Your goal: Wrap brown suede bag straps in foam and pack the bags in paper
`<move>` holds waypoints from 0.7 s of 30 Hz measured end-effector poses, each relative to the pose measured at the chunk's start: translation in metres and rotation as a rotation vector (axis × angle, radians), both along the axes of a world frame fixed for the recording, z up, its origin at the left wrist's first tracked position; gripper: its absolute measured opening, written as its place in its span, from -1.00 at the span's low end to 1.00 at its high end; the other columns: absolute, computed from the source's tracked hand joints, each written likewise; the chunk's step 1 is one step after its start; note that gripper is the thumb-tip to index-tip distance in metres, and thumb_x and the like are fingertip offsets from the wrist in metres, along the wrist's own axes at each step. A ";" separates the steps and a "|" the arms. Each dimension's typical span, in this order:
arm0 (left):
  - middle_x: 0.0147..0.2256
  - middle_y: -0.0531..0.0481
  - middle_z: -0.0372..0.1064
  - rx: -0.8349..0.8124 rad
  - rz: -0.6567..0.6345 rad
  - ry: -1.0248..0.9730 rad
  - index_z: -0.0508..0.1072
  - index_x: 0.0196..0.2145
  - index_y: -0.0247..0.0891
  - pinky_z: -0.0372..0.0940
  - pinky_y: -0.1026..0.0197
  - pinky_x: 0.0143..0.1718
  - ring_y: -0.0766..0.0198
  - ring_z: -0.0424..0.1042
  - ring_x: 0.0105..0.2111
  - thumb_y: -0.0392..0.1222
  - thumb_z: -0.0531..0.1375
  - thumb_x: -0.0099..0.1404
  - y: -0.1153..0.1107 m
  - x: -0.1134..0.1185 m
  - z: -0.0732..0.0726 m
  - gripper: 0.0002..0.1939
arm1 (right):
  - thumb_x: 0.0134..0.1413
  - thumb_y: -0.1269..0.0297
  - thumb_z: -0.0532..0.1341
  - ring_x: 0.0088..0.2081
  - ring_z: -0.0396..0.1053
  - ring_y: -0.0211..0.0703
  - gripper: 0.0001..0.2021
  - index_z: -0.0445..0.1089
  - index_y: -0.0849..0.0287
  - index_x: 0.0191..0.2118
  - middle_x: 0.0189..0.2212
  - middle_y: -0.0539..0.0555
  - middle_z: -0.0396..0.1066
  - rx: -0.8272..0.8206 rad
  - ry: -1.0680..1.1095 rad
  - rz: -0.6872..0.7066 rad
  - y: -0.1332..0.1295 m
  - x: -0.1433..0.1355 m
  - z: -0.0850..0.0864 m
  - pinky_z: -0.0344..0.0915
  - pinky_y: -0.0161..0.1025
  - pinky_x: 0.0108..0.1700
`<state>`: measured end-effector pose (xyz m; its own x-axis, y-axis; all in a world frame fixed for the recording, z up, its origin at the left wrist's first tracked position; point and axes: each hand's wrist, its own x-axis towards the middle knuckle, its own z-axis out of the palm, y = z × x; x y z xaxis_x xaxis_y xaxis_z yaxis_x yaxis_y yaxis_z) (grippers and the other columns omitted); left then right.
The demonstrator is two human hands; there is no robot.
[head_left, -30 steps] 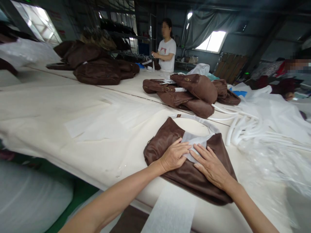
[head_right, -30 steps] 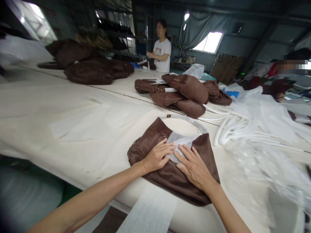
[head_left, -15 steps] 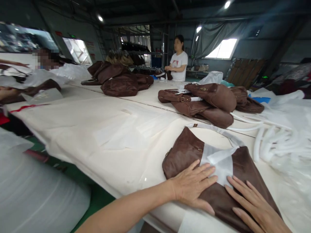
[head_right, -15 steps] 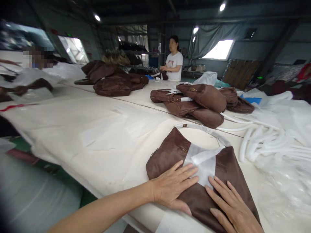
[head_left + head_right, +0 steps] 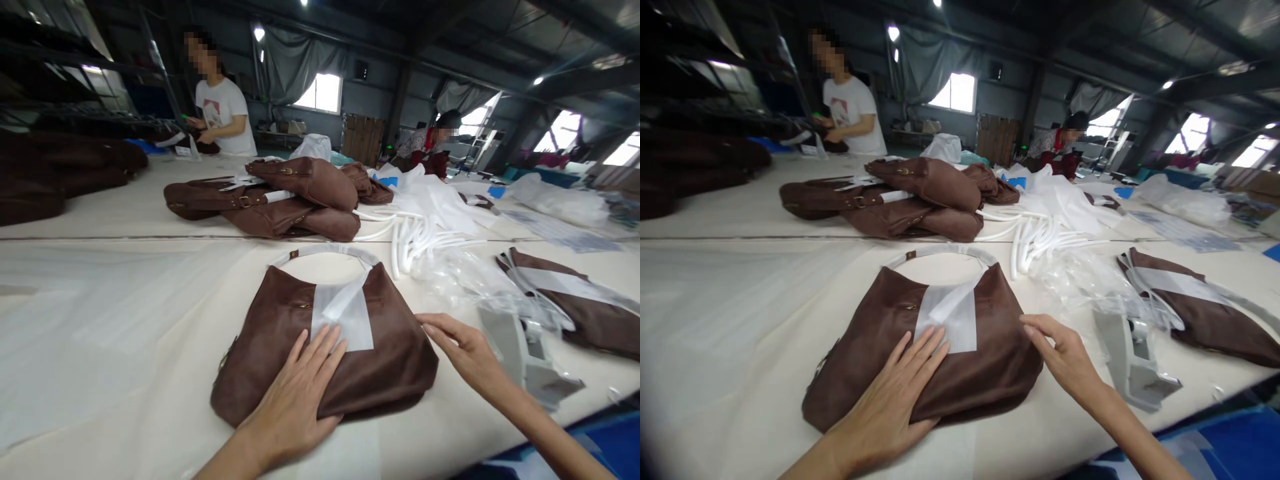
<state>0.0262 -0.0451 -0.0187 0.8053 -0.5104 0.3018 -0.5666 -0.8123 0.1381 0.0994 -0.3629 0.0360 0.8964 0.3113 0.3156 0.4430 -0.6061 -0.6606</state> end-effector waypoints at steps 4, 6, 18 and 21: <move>0.39 -0.22 -0.18 -0.013 0.008 0.094 -0.07 0.38 -0.25 -0.25 -0.25 0.35 -0.08 -0.19 0.38 0.06 0.25 0.19 -0.006 -0.006 0.009 -0.06 | 0.23 0.08 0.17 -0.19 0.55 -0.02 -0.75 0.54 0.03 -0.15 -0.21 0.07 0.58 0.094 -0.057 0.042 0.039 0.026 0.019 0.52 -0.17 -0.13; 0.39 -0.22 -0.16 -0.037 0.012 0.123 -0.04 0.37 -0.27 -0.27 -0.22 0.36 -0.05 -0.20 0.39 0.17 0.21 0.22 -0.007 -0.008 0.014 -0.08 | 0.23 0.12 0.17 -0.16 0.54 -0.02 -0.78 0.53 0.00 -0.12 -0.18 0.06 0.57 0.095 -0.134 0.240 0.076 0.037 0.026 0.50 -0.16 -0.07; 0.36 0.04 -0.01 0.198 0.105 -0.153 0.16 0.29 -0.14 0.08 -0.03 0.29 0.18 -0.17 0.39 -0.04 -0.15 0.48 -0.002 -0.006 0.007 -0.50 | 0.21 0.48 0.05 0.25 0.22 0.07 -0.57 0.33 0.22 0.17 0.23 0.26 0.26 -0.454 -0.437 0.840 0.359 0.091 -0.005 0.19 0.02 0.26; 0.36 0.21 -0.04 0.321 0.060 -0.092 0.18 0.29 0.05 0.14 0.03 0.26 0.26 -0.23 0.39 -0.07 -0.21 0.48 -0.002 0.000 0.006 -0.50 | 0.25 0.32 0.15 0.29 0.13 0.12 -0.55 0.24 0.16 0.24 0.30 0.24 0.14 -0.540 -0.395 0.859 0.403 0.099 -0.018 0.10 0.18 0.28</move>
